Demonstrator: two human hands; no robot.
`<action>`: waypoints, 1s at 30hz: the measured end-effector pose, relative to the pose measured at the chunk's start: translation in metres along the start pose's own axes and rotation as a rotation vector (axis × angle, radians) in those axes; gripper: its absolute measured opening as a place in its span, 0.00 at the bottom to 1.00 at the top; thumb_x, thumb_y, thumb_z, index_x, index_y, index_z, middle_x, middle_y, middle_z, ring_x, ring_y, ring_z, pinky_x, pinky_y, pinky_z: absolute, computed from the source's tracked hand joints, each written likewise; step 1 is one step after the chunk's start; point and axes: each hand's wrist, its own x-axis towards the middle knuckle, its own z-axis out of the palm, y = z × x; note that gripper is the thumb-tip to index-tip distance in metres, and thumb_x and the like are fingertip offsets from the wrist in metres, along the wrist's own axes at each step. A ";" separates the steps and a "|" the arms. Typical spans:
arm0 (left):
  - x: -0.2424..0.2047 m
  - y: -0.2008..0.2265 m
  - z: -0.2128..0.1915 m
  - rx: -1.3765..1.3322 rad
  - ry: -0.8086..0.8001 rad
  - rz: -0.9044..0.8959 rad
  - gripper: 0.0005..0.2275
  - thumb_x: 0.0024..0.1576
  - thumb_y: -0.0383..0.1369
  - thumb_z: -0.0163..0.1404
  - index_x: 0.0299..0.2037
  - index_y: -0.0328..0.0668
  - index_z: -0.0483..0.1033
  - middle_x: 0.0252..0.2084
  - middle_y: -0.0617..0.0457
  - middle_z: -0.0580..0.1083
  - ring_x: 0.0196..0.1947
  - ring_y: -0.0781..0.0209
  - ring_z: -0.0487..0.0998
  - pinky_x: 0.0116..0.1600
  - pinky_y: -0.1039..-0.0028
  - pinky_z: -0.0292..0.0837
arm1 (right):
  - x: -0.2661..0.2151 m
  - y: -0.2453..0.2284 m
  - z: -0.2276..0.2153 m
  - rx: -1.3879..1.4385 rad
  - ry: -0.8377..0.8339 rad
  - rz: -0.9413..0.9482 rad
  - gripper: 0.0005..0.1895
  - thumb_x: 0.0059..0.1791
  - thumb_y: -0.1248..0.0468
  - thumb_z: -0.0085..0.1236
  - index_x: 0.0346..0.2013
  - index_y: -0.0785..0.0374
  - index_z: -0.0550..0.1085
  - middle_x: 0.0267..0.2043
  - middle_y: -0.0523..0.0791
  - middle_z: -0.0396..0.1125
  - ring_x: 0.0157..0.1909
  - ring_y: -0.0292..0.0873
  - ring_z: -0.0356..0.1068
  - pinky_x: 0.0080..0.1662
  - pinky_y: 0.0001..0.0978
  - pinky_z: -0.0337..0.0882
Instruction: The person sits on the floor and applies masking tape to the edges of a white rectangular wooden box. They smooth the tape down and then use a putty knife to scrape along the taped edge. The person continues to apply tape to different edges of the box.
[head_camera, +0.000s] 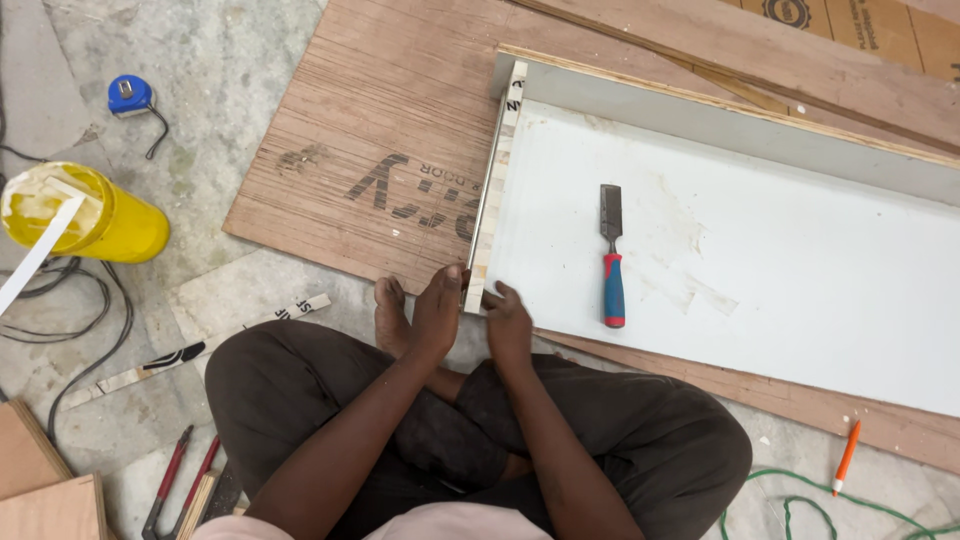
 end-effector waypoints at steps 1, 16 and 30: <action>0.007 0.000 0.000 -0.005 0.028 0.012 0.27 0.66 0.52 0.35 0.60 0.36 0.73 0.54 0.42 0.78 0.55 0.52 0.78 0.60 0.66 0.70 | 0.011 0.001 -0.004 0.025 0.016 0.073 0.23 0.54 0.68 0.39 0.64 0.69 0.67 0.57 0.54 0.76 0.57 0.44 0.76 0.56 0.32 0.72; 0.086 0.038 0.005 -0.055 0.009 0.118 0.14 0.60 0.33 0.52 0.54 0.39 0.75 0.46 0.48 0.81 0.45 0.61 0.82 0.49 0.72 0.76 | 0.115 -0.092 -0.015 0.237 0.042 0.035 0.28 0.49 0.58 0.65 0.58 0.71 0.70 0.39 0.48 0.69 0.39 0.40 0.69 0.39 0.33 0.74; 0.088 0.033 0.014 -0.045 0.033 0.240 0.15 0.62 0.27 0.49 0.59 0.39 0.70 0.53 0.48 0.80 0.51 0.56 0.83 0.53 0.68 0.77 | 0.126 -0.077 -0.025 0.341 -0.053 0.102 0.29 0.51 0.58 0.62 0.63 0.69 0.66 0.46 0.49 0.70 0.44 0.41 0.72 0.44 0.34 0.74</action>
